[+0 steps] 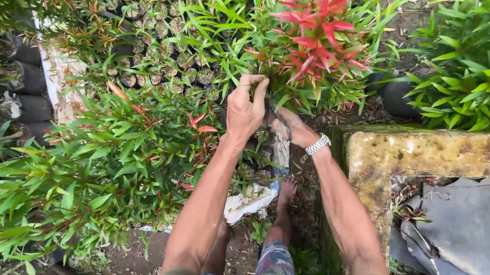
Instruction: Trimming and shaping small potted plants in a nursery using garden shears
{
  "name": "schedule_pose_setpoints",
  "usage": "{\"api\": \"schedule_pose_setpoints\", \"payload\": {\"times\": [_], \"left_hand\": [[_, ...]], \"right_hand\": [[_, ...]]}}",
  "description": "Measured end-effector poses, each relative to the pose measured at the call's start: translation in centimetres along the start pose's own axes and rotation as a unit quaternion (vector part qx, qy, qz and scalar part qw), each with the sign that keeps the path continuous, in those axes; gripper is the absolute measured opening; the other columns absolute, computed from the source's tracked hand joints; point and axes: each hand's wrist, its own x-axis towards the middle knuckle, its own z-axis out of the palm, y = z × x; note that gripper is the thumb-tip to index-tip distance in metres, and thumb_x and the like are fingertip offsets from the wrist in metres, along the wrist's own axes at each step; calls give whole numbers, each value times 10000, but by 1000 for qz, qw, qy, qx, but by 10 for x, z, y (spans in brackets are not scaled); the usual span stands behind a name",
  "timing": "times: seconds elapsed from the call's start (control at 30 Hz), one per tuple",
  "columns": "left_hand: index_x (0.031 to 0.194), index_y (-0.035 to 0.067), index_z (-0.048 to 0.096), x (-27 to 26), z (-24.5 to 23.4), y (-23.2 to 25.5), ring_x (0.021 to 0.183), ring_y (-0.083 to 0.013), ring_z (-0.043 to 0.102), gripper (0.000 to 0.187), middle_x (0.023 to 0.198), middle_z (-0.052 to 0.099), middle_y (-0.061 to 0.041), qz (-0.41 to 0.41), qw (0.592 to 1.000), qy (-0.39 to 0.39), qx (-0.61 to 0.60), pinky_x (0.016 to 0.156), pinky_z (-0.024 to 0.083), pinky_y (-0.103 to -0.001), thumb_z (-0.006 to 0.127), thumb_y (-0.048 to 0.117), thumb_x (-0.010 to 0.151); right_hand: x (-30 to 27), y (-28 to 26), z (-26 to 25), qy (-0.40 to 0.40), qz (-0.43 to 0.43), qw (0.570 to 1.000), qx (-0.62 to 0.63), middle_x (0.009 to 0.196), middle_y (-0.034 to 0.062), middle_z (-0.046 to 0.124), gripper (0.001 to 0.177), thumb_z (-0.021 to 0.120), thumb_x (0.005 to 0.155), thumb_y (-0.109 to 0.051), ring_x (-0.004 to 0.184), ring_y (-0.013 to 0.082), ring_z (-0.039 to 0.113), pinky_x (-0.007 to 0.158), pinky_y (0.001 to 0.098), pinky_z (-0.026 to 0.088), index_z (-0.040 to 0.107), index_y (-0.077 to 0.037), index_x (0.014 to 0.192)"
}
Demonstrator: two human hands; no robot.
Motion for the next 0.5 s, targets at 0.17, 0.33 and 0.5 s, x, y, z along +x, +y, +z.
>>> {"api": "schedule_pose_setpoints", "payload": {"times": [0.17, 0.33, 0.5], "left_hand": [[1006, 65, 629, -3, 2, 2, 923, -287, 766, 42, 952, 754, -128, 18, 1000, 21, 5, 785, 618, -358, 669, 54, 1013], [1100, 52, 636, -28, -15, 13, 888, -216, 729, 76, 980, 737, -126, -36, 994, 91, -56, 816, 608, -359, 585, 99, 1070], [1136, 20, 598, -120, -33, 23, 923, -231, 719, 133, 979, 708, -158, -128, 981, 143, -11, 850, 585, -398, 526, 127, 1102]], "right_hand": [[7, 49, -7, 52, -78, 995, -45, 853, 93, 671, 514, 830, 863, -516, 896, 226, 683, 733, 354, 552, 714, -54, 1056], [-28, -5, 14, 92, 11, 995, -29, 889, 88, 709, 494, 859, 840, -486, 888, 184, 680, 777, 327, 547, 705, -69, 1056], [-88, -33, 46, 130, 122, 983, -48, 1032, 166, 734, 439, 816, 914, -387, 995, 267, 706, 848, 384, 577, 684, -40, 1147]]}}
